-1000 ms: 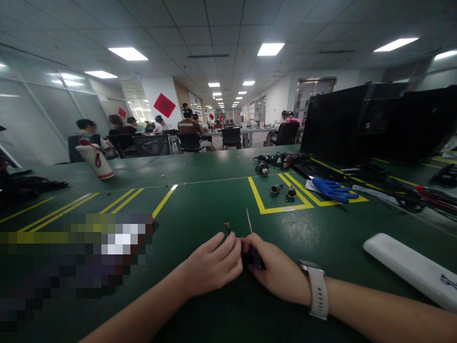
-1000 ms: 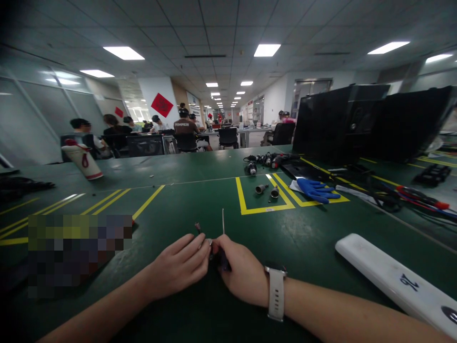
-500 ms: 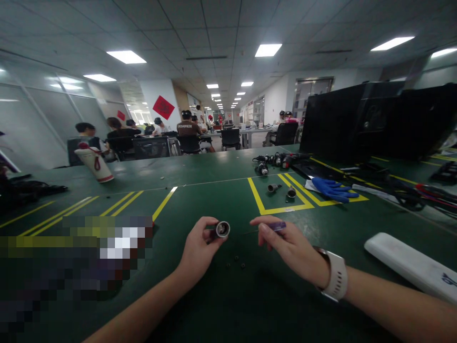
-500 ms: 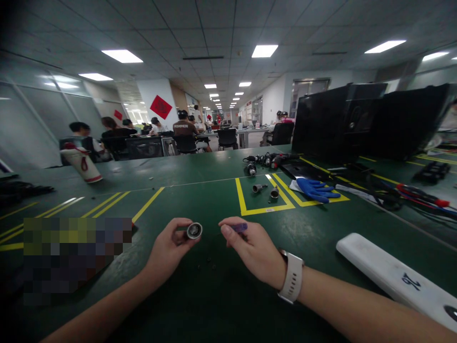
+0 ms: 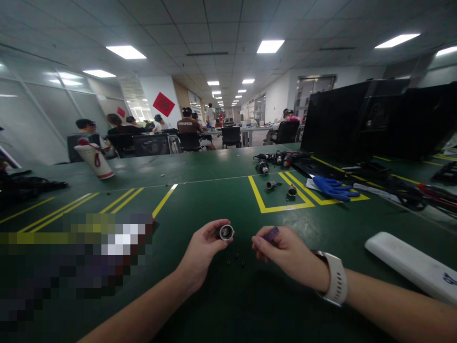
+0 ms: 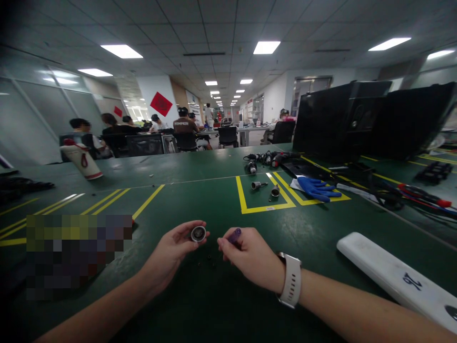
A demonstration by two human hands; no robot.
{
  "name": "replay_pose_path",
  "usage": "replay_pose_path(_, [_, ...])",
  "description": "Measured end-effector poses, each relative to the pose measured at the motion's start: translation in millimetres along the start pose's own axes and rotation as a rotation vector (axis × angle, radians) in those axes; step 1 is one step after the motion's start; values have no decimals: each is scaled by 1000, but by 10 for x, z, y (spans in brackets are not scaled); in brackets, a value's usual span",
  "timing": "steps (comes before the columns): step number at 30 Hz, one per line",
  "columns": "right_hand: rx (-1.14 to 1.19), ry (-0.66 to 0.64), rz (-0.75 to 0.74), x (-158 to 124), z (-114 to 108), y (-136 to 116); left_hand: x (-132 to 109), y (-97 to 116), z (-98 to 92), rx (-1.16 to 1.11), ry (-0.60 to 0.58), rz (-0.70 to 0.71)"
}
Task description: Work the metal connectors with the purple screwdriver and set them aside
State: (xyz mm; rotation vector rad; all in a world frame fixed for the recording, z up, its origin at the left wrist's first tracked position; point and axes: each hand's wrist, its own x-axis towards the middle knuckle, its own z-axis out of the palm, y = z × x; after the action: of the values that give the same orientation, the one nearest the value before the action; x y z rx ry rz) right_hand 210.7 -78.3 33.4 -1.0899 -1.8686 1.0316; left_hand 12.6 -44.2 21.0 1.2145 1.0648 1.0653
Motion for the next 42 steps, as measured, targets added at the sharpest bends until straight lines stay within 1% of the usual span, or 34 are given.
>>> replay_pose_path(4, [-31,-17,-7,-7,16,17,-3,-11,-2,-5,-19,-11])
replay_pose_path(8, [-102,2,-7,5,28,-16,4,-38,-16,-2,-25,-5])
replay_pose_path(11, [-149,24,20,23,20,-37,8,-50,-22,0,-36,8])
replay_pose_path(13, [-110,29,64,42,13,-26,3,-44,-19,3,-49,8])
replay_pose_path(15, [11,44,139,66,14,7,-8,-30,-12,7,-43,-5])
replay_pose_path(19, [437,85,343,105,55,97,-27,-11,-3,-8,-12,-29])
replay_pose_path(21, [611,82,397,110,73,130,-31,-11,-7,-12,-20,-22])
replay_pose_path(23, [722,112,363,103,71,143,-33,-8,-10,2,-22,-15])
replay_pose_path(25, [758,161,235,86,51,132,-37,0,-8,38,-18,-14])
replay_pose_path(26, [710,178,146,74,39,119,-40,5,-6,59,-15,-16])
replay_pose_path(28, [523,187,-22,46,22,80,-49,8,-3,91,-23,-15])
replay_pose_path(29, [418,183,-86,31,22,58,-53,6,-3,95,-32,-12])
replay_pose_path(31, [230,179,-169,2,37,13,-62,-8,-5,82,-47,-3])
replay_pose_path(36, [-89,169,-274,-61,104,-75,-80,-48,1,54,-54,24])
replay_pose_path(42, [-223,112,-314,-108,124,-127,-104,-9,71,45,-3,26])
